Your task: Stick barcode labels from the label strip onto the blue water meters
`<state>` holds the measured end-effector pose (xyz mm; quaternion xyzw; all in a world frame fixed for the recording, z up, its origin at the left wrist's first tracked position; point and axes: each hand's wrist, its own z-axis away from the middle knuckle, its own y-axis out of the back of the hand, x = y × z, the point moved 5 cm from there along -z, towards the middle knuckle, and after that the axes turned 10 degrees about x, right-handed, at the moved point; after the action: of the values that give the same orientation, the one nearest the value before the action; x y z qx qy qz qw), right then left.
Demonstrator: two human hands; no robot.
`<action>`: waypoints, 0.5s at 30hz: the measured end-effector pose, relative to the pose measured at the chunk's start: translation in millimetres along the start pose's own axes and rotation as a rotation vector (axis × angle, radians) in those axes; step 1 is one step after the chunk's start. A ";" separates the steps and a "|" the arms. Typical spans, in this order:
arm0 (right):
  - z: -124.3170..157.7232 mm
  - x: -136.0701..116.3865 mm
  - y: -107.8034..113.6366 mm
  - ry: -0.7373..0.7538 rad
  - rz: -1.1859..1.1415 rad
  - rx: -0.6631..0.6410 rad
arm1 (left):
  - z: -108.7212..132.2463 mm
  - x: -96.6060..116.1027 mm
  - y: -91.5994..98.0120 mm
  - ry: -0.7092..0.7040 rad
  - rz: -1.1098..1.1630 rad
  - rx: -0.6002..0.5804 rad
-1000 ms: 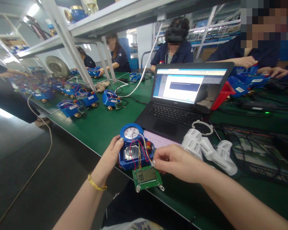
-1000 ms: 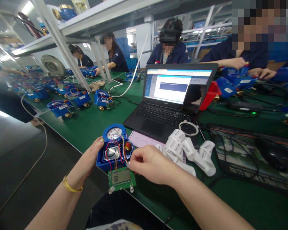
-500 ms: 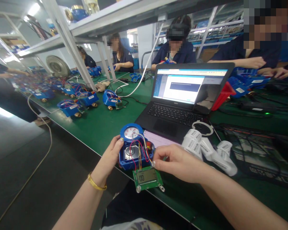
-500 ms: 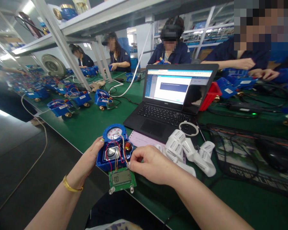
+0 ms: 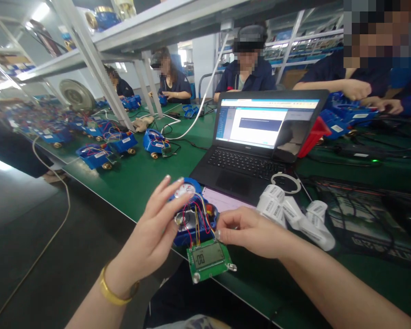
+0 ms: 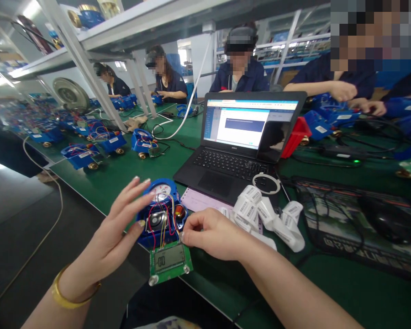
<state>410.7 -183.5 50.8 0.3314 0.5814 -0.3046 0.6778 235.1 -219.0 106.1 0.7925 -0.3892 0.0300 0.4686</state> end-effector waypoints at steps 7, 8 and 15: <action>-2.1 2.9 -1.7 -0.092 -0.179 -0.015 | -1.9 24.0 -6.9 -0.141 0.138 -0.449; -2.2 3.6 -2.1 -0.115 -0.207 -0.013 | -2.4 23.7 -7.3 -0.150 0.139 -0.455; -0.7 9.4 -5.7 -0.330 -0.420 0.111 | -8.3 14.8 -12.5 -0.064 0.249 -0.332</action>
<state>407.0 -186.6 40.9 0.1861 0.5013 -0.5198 0.6663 256.0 -218.1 107.8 0.6508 -0.4986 -0.0020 0.5726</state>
